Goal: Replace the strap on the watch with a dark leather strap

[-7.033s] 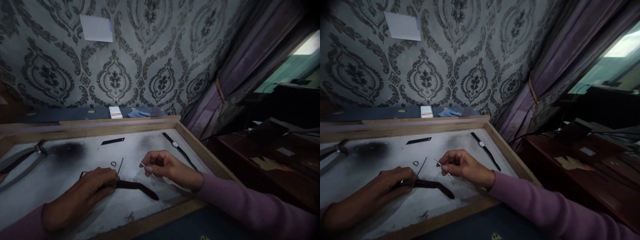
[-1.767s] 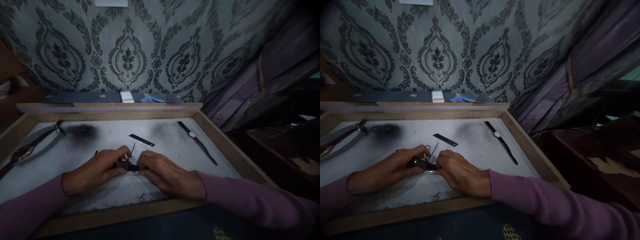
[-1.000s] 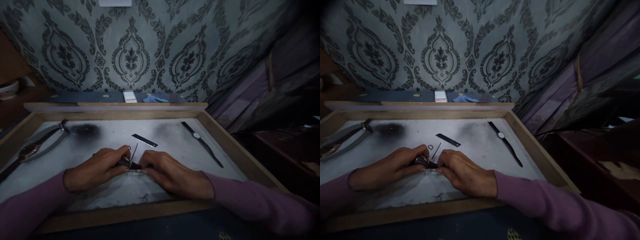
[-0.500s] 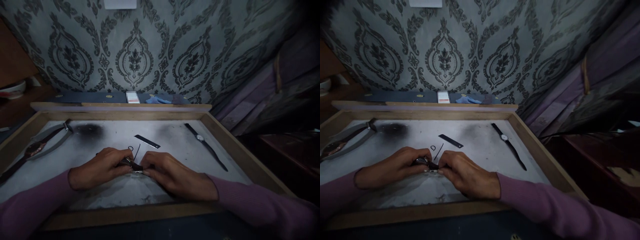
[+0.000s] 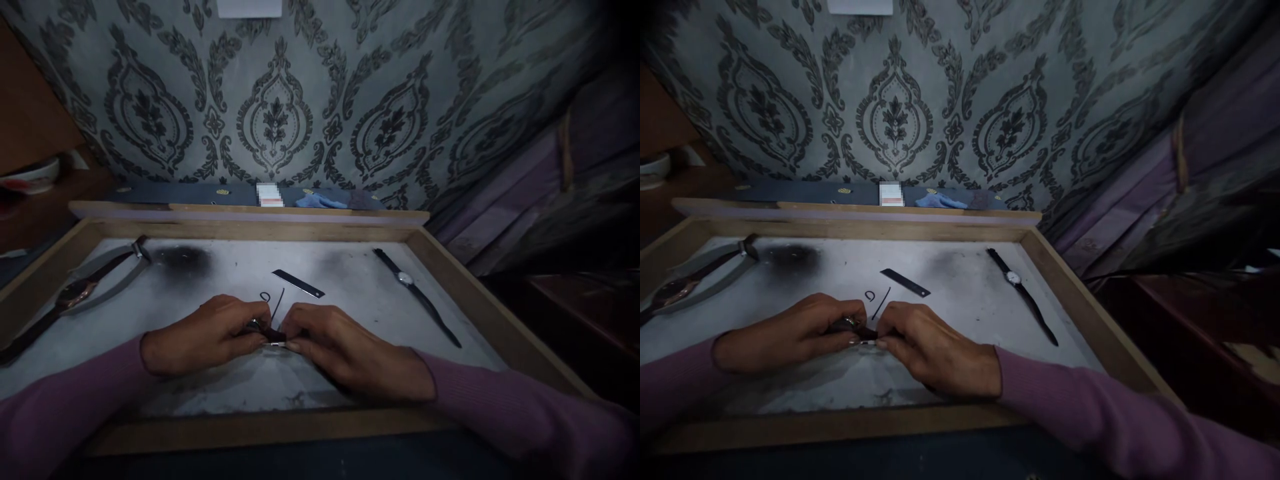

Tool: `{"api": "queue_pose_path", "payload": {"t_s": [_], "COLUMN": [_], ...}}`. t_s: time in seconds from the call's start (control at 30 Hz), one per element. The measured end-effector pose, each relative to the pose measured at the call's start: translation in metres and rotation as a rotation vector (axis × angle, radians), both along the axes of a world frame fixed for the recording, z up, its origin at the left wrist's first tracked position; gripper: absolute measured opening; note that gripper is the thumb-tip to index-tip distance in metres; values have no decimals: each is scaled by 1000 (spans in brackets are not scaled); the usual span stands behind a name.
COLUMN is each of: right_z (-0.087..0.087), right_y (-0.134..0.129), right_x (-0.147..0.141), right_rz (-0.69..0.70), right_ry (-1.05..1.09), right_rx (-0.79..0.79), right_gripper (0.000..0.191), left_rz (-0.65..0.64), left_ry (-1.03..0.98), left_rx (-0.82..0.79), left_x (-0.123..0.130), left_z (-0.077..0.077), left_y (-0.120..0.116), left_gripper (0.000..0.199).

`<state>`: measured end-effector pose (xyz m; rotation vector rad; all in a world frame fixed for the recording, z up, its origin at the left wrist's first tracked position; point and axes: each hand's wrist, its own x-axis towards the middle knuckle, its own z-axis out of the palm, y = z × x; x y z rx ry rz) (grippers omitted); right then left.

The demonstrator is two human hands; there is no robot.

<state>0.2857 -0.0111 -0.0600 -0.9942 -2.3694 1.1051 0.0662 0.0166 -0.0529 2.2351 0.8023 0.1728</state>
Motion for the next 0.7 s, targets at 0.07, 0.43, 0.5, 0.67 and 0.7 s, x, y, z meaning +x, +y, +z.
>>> {"api": "queue_pose_path", "payload": {"t_s": [0.07,0.43,0.5,0.67,0.7], "right_z": [1,-5,-5,-4,-4], "right_y": [-1,4,3,-1,-2], "right_x": [0,1,1,2,2], "right_rz": [-8,-145,-167,-126,-116], "right_ry": [7,98,70,20,12], "right_rx": [6,105,100,108,113], "right_gripper": [8,14,15,15,16], "left_rz": [1,35,41,38,38], "left_ry": [-7,57,64,53,54], "left_rx": [-10,6,12,-5,-6], "left_x": [0,-4,-5,-6,-6], "left_z": [1,-1,-1,-2,-2], "left_y": [0,2,1,2,3], "left_gripper": [17,17,17,18,18]}}
